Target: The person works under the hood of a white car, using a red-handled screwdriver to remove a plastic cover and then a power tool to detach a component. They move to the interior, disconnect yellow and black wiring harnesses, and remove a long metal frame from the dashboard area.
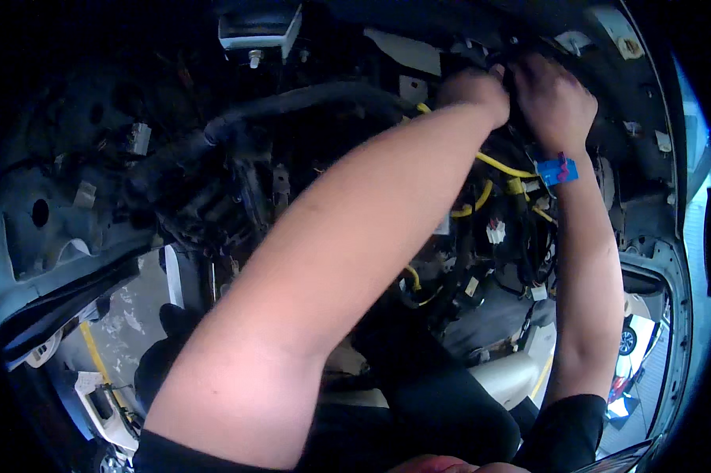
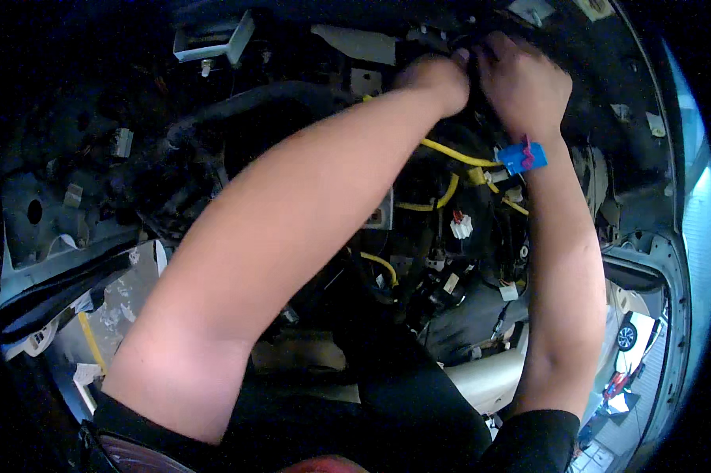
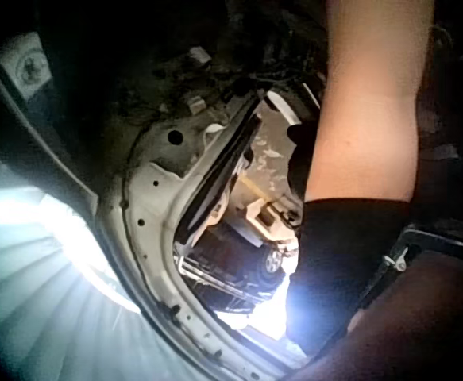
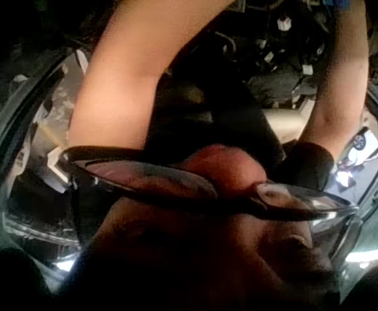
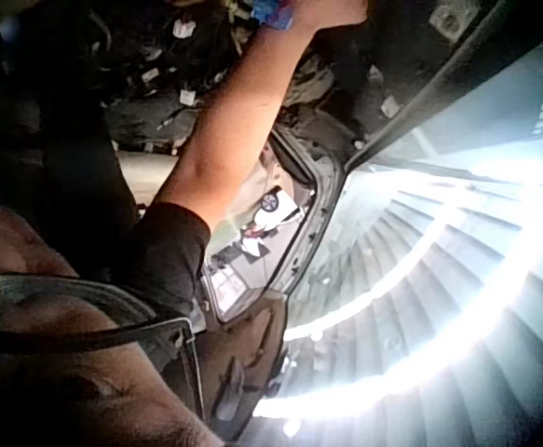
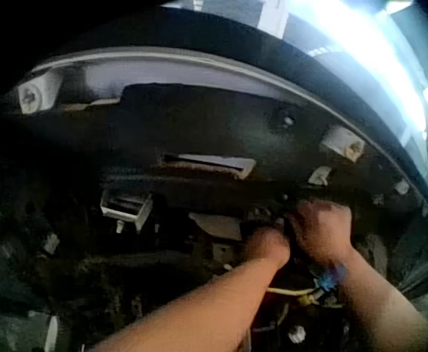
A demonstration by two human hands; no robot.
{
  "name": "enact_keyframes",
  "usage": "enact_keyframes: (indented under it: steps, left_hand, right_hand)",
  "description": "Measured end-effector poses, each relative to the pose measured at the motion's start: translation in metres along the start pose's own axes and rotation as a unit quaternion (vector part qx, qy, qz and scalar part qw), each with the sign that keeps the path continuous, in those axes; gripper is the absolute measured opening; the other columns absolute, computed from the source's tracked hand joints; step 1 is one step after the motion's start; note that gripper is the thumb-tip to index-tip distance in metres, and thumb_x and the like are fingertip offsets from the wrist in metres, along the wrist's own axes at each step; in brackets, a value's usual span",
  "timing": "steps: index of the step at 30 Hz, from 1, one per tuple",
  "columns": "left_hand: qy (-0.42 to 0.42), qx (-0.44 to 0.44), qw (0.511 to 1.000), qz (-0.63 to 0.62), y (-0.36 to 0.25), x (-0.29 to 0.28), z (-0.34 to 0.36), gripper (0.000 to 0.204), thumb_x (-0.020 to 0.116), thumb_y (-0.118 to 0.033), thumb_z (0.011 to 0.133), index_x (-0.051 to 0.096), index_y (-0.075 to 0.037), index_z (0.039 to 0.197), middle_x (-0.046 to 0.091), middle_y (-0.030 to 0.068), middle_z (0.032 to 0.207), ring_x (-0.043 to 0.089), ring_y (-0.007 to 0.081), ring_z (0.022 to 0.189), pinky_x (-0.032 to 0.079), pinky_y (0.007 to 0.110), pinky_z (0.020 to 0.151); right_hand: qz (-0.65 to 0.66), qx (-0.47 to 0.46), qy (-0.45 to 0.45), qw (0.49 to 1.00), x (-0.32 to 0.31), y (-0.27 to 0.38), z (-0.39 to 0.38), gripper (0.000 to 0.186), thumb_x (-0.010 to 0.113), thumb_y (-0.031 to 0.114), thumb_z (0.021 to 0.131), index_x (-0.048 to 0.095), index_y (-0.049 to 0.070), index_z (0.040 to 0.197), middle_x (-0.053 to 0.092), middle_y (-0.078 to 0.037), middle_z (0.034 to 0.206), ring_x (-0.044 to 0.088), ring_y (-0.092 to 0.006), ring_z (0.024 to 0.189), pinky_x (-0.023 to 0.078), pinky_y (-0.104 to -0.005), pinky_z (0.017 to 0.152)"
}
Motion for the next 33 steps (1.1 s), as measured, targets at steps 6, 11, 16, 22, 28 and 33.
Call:
enact_keyframes:
  steps: [6, 11, 16, 22, 28, 33]
  left_hand:
    - [0.042, 0.023, 0.998, 0.032, -0.007, 0.011, 0.006, 0.048, 0.034, -0.03, 0.11, 0.047, -0.015, 0.154, 0.057, 0.013, 0.15, 0.058, 0.0342, 0.135, 0.049, 0.049, 0.111]
    - [-0.012, 0.023, 1.0, -0.004, -0.001, 0.003, 0.002, 0.052, 0.023, -0.033, 0.113, 0.049, -0.01, 0.151, 0.057, 0.0163, 0.149, 0.057, 0.0391, 0.135, 0.046, 0.052, 0.113]
    - [0.005, -0.007, 1.0, -0.011, -0.007, 0.003, -0.004, 0.054, 0.021, -0.034, 0.112, 0.047, -0.01, 0.152, 0.055, 0.016, 0.151, 0.055, 0.0391, 0.137, 0.045, 0.053, 0.114]
    - [-0.012, 0.005, 1.0, 0.017, -0.004, -0.005, -0.002, 0.052, 0.024, -0.035, 0.112, 0.047, -0.014, 0.154, 0.054, 0.0144, 0.152, 0.055, 0.0361, 0.138, 0.046, 0.05, 0.114]
    - [-0.029, 0.021, 0.997, 0.065, -0.017, -0.004, -0.011, 0.048, 0.03, -0.032, 0.112, 0.045, -0.016, 0.155, 0.056, 0.0147, 0.15, 0.057, 0.0351, 0.136, 0.048, 0.05, 0.111]
    - [-0.039, 0.02, 0.996, 0.072, -0.014, -0.008, -0.005, 0.046, 0.034, -0.028, 0.11, 0.046, -0.016, 0.154, 0.058, 0.0158, 0.148, 0.058, 0.0359, 0.134, 0.049, 0.05, 0.11]
  right_hand:
    - [-0.006, -0.01, -0.022, 1.0, -0.001, 0.0, 0.001, 0.024, 0.067, 0.045, 0.092, 0.074, 0.022, 0.095, 0.076, -0.008, 0.087, 0.074, -0.033, 0.077, 0.057, -0.0466, 0.06]
    - [-0.046, 0.073, 0.045, 0.995, -0.006, -0.01, 0.002, 0.037, 0.067, 0.054, 0.092, 0.075, 0.019, 0.09, 0.075, -0.011, 0.082, 0.074, -0.0354, 0.077, 0.058, -0.0472, 0.062]
    - [-0.053, 0.125, 0.091, 0.986, -0.007, -0.02, 0.0, 0.049, 0.066, 0.061, 0.089, 0.078, 0.015, 0.082, 0.075, -0.015, 0.079, 0.074, -0.0379, 0.075, 0.059, -0.0476, 0.064]
    - [-0.026, 0.078, 0.044, 0.996, 0.0, -0.017, 0.005, 0.046, 0.064, 0.058, 0.092, 0.078, 0.015, 0.08, 0.074, -0.016, 0.077, 0.074, -0.0384, 0.073, 0.06, -0.0484, 0.064]
    - [-0.041, 0.08, 0.071, 0.993, 0.006, -0.028, 0.0, 0.046, 0.06, 0.059, 0.095, 0.078, 0.018, 0.084, 0.075, -0.015, 0.08, 0.074, -0.0377, 0.076, 0.059, -0.0479, 0.066]
    - [-0.006, 0.063, 0.049, 0.997, 0.012, -0.029, -0.001, 0.045, 0.06, 0.058, 0.095, 0.078, 0.018, 0.087, 0.075, -0.015, 0.08, 0.074, -0.0369, 0.075, 0.059, -0.0478, 0.066]
Point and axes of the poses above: each hand's wrist, its own z-axis towards the middle knuckle, its own x-axis out of the palm, y = z × x, the point moved 8 cm from there along z, towards the middle knuckle
